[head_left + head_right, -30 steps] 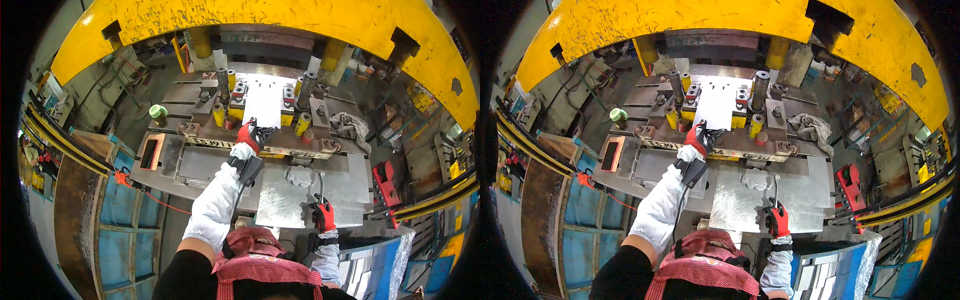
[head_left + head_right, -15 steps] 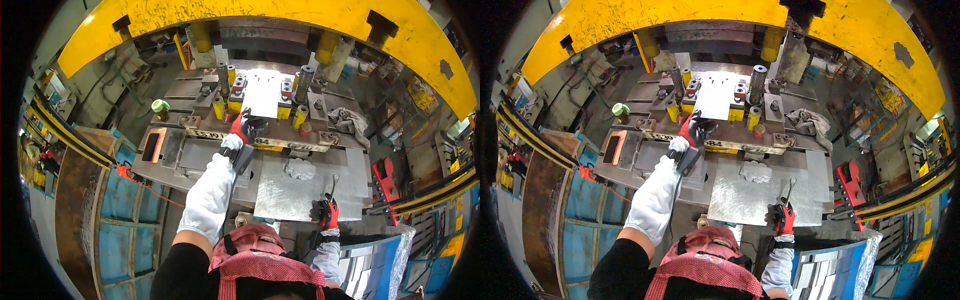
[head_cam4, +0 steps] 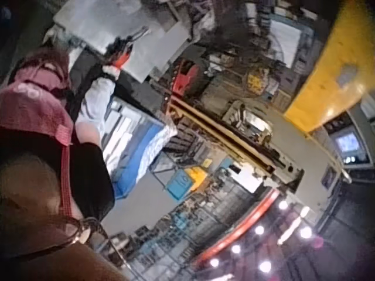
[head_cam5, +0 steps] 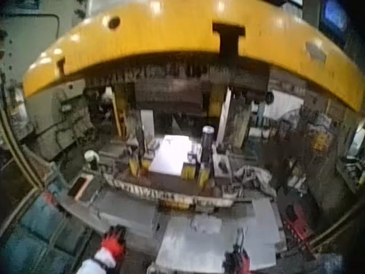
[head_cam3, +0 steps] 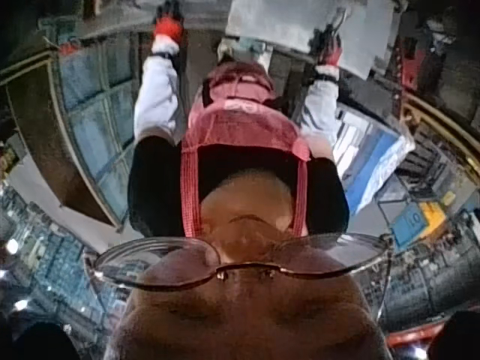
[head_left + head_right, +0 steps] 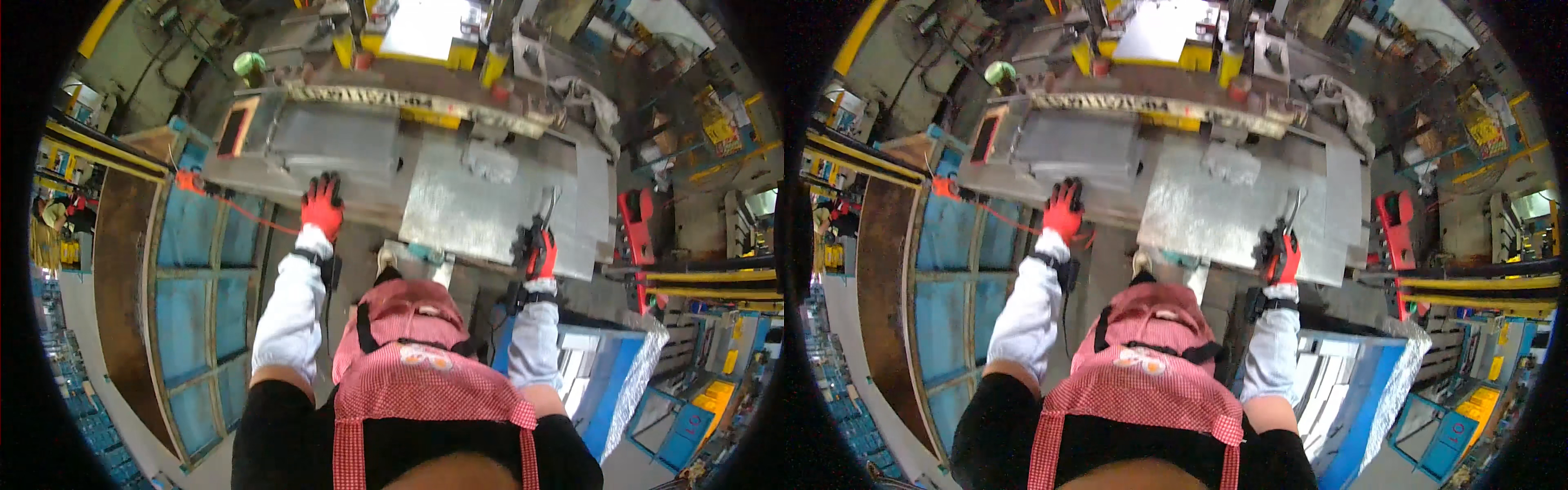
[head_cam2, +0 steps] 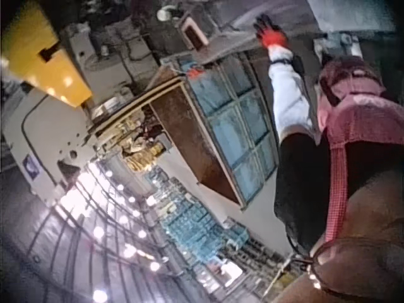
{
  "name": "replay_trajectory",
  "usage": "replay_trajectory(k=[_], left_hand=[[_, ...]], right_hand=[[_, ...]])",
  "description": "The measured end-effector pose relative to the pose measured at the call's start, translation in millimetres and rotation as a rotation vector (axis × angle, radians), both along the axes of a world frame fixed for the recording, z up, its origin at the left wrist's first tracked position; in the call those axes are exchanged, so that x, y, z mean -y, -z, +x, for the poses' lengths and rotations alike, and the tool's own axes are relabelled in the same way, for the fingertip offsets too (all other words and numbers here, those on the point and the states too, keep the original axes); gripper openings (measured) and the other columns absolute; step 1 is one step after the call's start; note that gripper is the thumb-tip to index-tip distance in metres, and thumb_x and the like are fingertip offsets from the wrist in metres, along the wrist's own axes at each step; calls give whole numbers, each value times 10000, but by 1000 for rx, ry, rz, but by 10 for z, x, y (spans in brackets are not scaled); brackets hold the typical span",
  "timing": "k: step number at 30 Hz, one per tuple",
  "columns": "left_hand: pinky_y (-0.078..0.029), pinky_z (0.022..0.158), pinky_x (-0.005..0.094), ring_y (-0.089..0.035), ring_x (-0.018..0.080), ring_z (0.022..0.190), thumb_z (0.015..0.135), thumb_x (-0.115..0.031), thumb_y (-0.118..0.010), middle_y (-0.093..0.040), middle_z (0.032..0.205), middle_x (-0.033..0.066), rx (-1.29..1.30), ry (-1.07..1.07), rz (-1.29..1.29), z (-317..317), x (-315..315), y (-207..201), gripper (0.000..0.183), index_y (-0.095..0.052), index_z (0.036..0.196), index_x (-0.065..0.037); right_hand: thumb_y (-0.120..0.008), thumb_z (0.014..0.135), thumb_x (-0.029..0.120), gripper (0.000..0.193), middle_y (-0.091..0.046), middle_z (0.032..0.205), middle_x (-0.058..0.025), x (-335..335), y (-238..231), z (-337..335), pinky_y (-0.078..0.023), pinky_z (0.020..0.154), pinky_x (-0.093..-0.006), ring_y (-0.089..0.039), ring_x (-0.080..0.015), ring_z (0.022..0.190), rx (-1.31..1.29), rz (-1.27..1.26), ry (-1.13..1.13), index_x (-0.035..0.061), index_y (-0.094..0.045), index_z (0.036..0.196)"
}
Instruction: Placing metal sheets into an industrial press, operating the press, and removing the formed parts.
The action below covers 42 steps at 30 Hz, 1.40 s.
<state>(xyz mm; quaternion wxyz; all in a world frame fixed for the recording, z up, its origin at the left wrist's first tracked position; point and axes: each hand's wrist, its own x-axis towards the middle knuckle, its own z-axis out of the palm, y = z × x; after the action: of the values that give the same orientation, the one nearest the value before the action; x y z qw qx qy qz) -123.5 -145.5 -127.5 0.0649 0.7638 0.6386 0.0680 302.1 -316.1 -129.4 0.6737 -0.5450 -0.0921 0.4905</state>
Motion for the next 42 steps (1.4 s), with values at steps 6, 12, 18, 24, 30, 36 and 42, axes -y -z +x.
replay_trajectory(k=[6,12,18,24,30,36,42], left_hand=[[-185,1021,552,-253,276,1289,782,-325,-531,-281,1401,23,-177,-131,-390,131,-256,-31,558,-356,1304,-239],[-295,1001,475,-324,324,1247,760,-338,-577,-291,1395,82,-159,-86,-407,28,-347,105,627,-318,1328,-274],[-301,985,490,-345,334,1229,775,-350,-545,-281,1395,77,-134,-57,-435,-4,-439,216,593,-327,1320,-268],[-264,1017,494,-322,328,1249,784,-340,-530,-256,1412,68,-125,-68,-461,-120,-525,406,593,-309,1330,-267],[-226,1039,479,-193,390,1289,773,-256,-493,-203,1411,179,-190,52,-322,-98,-398,371,625,-273,1354,-186],[-298,978,520,-259,311,1285,768,-320,-526,-276,1400,79,-56,-37,-387,-18,-267,10,555,-377,1296,-236],[-303,1001,469,-276,326,1273,758,-331,-569,-295,1389,86,-62,-60,-446,75,-220,-112,595,-361,1309,-248]], right_hand=[[-557,830,282,338,-601,793,-111,8,-37,56,-467,444,-313,-545,-187,519,-2,-34,-75,80,-474,1088],[-571,820,288,307,-589,738,-103,-9,114,135,-459,422,-325,-540,-192,495,12,-46,-77,43,-505,994],[-587,803,292,319,-587,733,-108,20,-42,103,-455,438,-333,-549,-202,516,41,-34,-107,11,-511,935],[-586,806,285,294,-566,705,-89,5,-117,28,-440,433,-328,-523,-190,502,-3,39,-57,35,-511,943],[-607,803,283,261,-528,633,-50,-16,-169,-65,-430,391,-305,-473,-150,434,62,-7,1,108,-500,963],[-547,827,219,274,-572,697,-88,7,-20,36,-451,394,-339,-511,-192,451,-65,28,-20,109,-476,1068],[-561,820,217,303,-573,722,-106,9,178,130,-437,380,-346,-502,-204,443,-79,59,-43,131,-448,1088]])
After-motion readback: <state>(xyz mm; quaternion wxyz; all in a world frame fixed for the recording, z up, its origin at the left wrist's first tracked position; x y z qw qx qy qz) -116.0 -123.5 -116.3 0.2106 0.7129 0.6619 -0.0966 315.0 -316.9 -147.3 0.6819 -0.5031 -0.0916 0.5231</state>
